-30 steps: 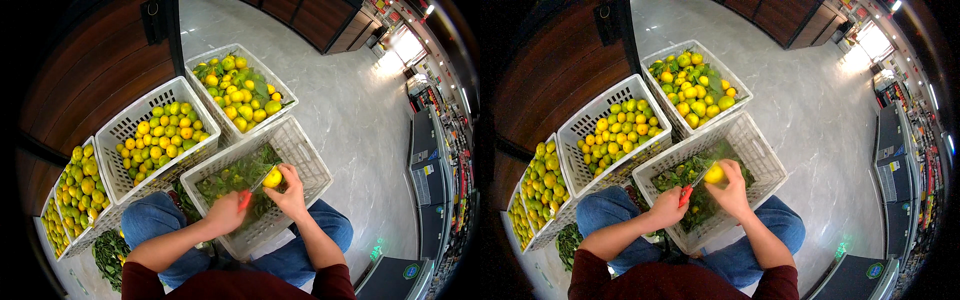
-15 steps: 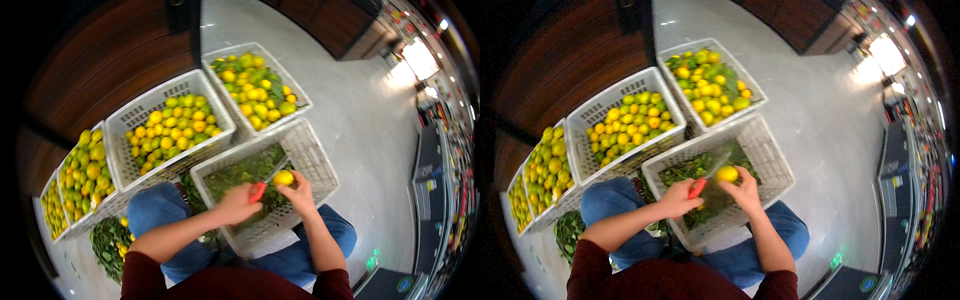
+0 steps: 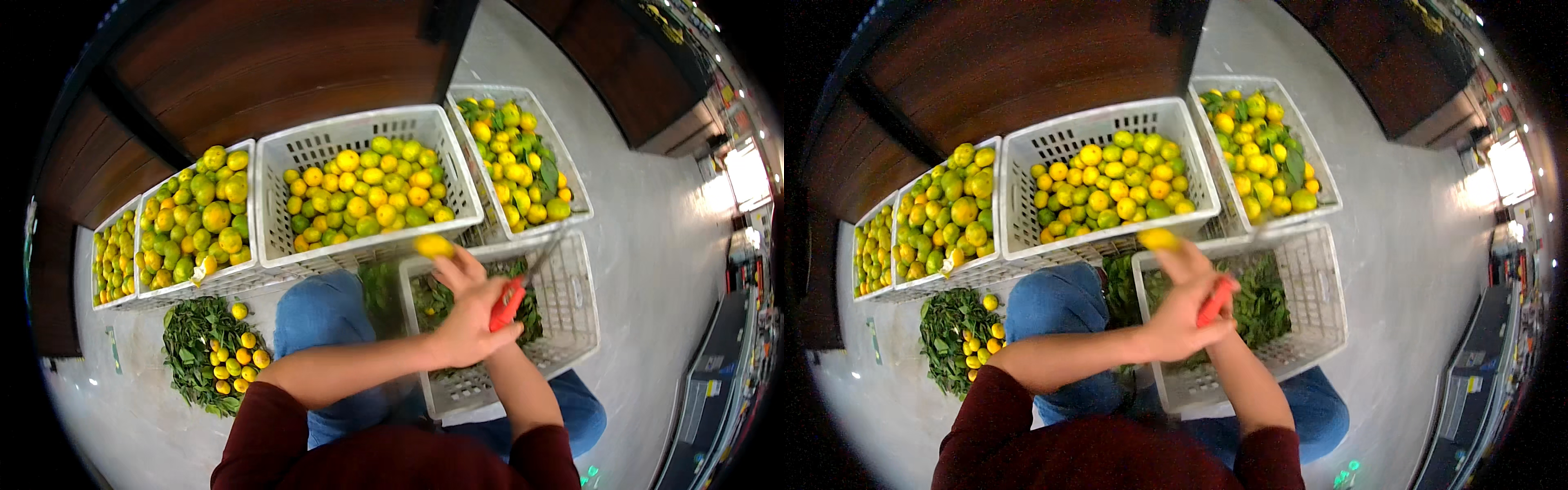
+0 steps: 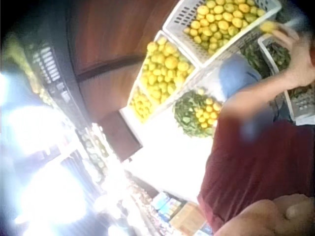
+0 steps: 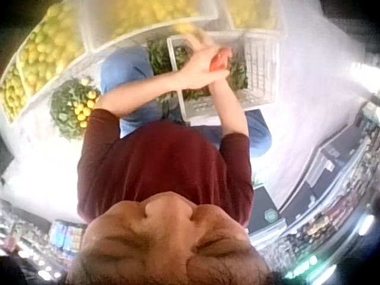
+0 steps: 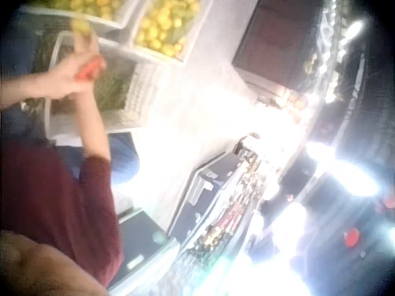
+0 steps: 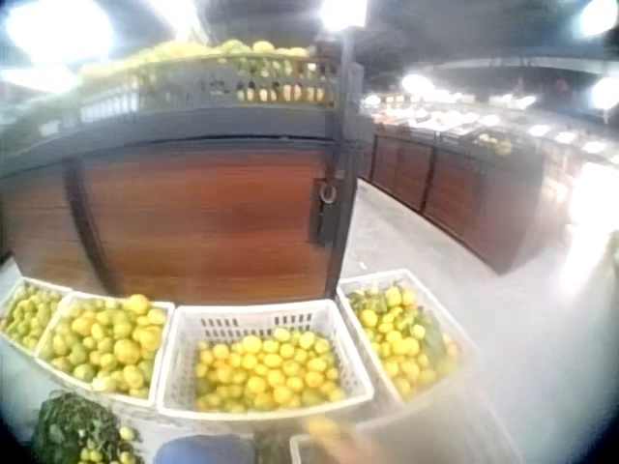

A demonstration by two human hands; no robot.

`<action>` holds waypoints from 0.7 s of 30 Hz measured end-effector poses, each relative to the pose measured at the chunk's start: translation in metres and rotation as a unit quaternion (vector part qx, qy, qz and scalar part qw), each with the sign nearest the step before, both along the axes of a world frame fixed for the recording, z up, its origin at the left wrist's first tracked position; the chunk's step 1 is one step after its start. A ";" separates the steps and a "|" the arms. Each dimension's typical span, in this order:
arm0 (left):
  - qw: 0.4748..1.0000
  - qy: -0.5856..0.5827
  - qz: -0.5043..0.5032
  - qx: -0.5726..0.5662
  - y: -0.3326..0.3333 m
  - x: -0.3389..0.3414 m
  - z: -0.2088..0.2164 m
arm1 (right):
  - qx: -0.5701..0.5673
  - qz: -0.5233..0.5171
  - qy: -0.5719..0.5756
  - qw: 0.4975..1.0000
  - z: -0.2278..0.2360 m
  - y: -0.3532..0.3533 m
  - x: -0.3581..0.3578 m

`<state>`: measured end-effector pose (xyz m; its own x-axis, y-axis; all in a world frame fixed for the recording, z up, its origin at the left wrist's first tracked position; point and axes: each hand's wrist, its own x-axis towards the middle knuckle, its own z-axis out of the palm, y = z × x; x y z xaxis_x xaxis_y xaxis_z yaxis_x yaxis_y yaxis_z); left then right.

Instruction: The person sits on the floor and uses red-handled shears to trim leaves and stems from small citrus fruits. They pick each fruit from a crate, cut off the foliage, and place the trimmed fruit into a separate crate while discarding the leaves into a third crate.

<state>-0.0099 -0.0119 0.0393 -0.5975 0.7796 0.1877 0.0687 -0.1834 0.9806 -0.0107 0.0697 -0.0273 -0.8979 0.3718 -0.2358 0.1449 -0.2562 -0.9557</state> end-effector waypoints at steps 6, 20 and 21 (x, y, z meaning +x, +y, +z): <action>0.993 -0.116 0.026 -0.017 -0.020 -0.024 0.016 | -0.078 0.139 -0.054 0.986 -0.035 0.036 0.016; 0.940 -0.322 0.028 -0.106 -0.015 -0.032 0.013 | 0.398 0.365 -0.478 0.693 -0.221 0.007 0.123; 0.937 -0.334 0.024 -0.104 -0.010 -0.032 0.013 | 0.396 0.357 -0.483 0.695 -0.227 0.006 0.127</action>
<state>-0.0418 -0.0223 0.0520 -0.5634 0.7265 -0.3934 -0.5687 0.0044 0.8226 0.1159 0.0759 -0.2539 -0.4856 0.2692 -0.8317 0.6362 0.7613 -0.1251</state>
